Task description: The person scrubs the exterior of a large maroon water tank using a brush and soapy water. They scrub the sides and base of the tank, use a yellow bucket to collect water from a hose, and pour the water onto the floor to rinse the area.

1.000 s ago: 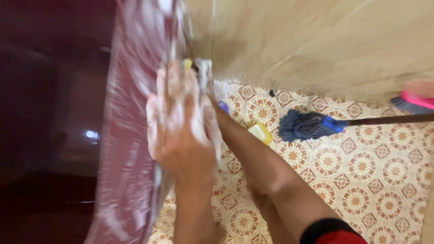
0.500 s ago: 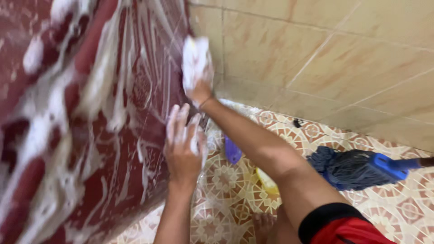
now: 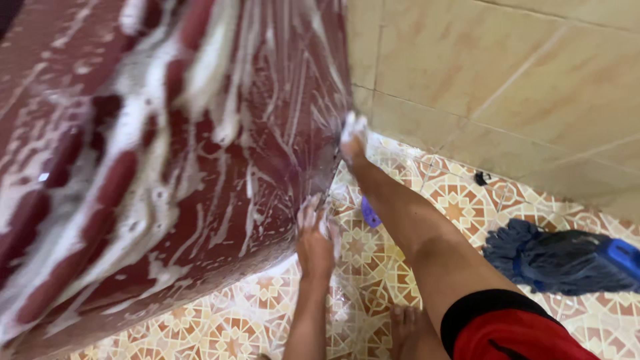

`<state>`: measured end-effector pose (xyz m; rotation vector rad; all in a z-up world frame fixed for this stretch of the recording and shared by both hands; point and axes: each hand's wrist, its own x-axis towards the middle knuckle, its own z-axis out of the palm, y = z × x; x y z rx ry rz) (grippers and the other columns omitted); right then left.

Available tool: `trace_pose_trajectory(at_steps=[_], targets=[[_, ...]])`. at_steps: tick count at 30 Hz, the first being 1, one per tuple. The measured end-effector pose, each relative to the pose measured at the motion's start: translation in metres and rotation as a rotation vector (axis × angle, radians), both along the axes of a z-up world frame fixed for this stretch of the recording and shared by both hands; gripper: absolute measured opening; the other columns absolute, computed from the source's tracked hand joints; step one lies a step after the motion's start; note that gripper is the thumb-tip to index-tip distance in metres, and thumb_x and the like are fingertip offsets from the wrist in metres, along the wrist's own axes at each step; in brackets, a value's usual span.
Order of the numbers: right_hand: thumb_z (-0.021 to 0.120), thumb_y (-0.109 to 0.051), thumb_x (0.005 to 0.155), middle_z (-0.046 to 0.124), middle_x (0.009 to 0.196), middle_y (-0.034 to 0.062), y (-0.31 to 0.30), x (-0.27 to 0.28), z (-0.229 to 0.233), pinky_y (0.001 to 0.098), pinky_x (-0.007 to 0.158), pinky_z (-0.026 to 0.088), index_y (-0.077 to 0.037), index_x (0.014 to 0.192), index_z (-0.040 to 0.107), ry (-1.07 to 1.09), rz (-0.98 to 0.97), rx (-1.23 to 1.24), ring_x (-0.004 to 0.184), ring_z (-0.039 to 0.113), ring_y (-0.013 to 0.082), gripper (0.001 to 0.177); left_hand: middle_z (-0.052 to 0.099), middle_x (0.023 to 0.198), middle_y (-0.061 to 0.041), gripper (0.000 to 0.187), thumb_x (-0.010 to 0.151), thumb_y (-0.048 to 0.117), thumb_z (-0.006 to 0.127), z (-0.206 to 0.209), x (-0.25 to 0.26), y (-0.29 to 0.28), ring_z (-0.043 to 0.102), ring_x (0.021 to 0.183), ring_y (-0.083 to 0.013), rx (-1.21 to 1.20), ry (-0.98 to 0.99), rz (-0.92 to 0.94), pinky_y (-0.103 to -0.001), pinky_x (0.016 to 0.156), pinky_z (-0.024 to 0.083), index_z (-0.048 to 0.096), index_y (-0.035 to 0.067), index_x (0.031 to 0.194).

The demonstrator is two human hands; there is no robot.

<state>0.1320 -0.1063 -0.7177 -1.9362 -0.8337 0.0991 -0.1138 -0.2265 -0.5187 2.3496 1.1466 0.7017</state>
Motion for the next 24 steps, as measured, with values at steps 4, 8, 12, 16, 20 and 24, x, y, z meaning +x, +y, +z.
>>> trace_pose_trajectory(at_steps=[4, 8, 12, 16, 20, 24], targets=[[0.054, -0.010, 0.105, 0.050, 0.119, 0.0252, 0.002, 0.033, -0.009, 0.0499, 0.086, 0.044, 0.003, 0.141, 0.047, 0.130, -0.070, -0.071, 0.101, 0.050, 0.0415, 0.038, 0.056, 0.144, -0.012, 0.033, 0.088, 0.011, 0.065, -0.003, -0.006, -0.006, 0.053, 0.129, -0.0363, -0.165, -0.013, 0.095, -0.047, 0.105, 0.045, 0.072, 0.012, 0.121], [0.055, -0.011, 0.106, 0.050, 0.114, 0.0252, 0.032, 0.039, 0.027, 0.0495, 0.081, 0.044, 0.004, 0.138, 0.047, 0.185, -0.047, -0.019, 0.094, 0.050, 0.0404, 0.037, 0.056, 0.147, -0.013, 0.033, 0.094, 0.013, 0.062, -0.013, -0.014, -0.006, 0.055, 0.129, -0.0368, -0.155, -0.069, 0.087, -0.046, 0.107, 0.046, 0.067, 0.013, 0.126], [0.056, -0.011, 0.106, 0.050, 0.108, 0.0251, 0.035, 0.033, 0.127, 0.0490, 0.076, 0.043, 0.006, 0.136, 0.047, 0.254, 0.054, 0.160, 0.087, 0.049, 0.0392, 0.035, 0.055, 0.147, -0.016, 0.038, 0.089, 0.011, 0.061, -0.020, -0.009, -0.003, 0.054, 0.130, -0.0402, -0.168, -0.182, 0.028, -0.046, 0.109, 0.044, 0.068, 0.010, 0.127], [0.057, -0.012, 0.106, 0.050, 0.102, 0.0250, 0.028, -0.003, 0.218, 0.0486, 0.071, 0.042, 0.008, 0.133, 0.047, 0.365, 0.170, 0.451, 0.080, 0.048, 0.0381, 0.035, 0.055, 0.146, -0.019, 0.039, 0.094, 0.010, 0.059, -0.027, 0.001, 0.003, 0.055, 0.131, -0.0411, -0.155, -0.325, 0.000, -0.046, 0.111, 0.042, 0.065, 0.005, 0.132], [0.051, -0.016, 0.106, 0.053, 0.117, 0.0282, 0.032, -0.032, 0.187, 0.0525, 0.089, 0.045, 0.006, 0.138, 0.044, -0.013, 0.040, 0.631, 0.101, 0.054, 0.0431, 0.040, 0.058, 0.140, -0.018, 0.038, 0.095, 0.009, 0.061, -0.022, 0.012, 0.002, 0.059, 0.125, -0.0385, -0.239, -0.369, 0.061, -0.043, 0.107, 0.046, 0.062, 0.002, 0.132], [0.047, -0.022, 0.105, 0.058, 0.130, 0.0324, 0.019, -0.002, 0.089, 0.0535, 0.106, 0.045, 0.008, 0.144, 0.040, -0.322, -0.062, 0.307, 0.119, 0.056, 0.0483, 0.051, 0.059, 0.140, -0.020, 0.033, 0.089, 0.004, 0.064, -0.007, -0.001, 0.000, 0.060, 0.123, -0.0392, -0.128, -0.287, 0.046, -0.042, 0.103, 0.048, 0.068, 0.003, 0.122]])
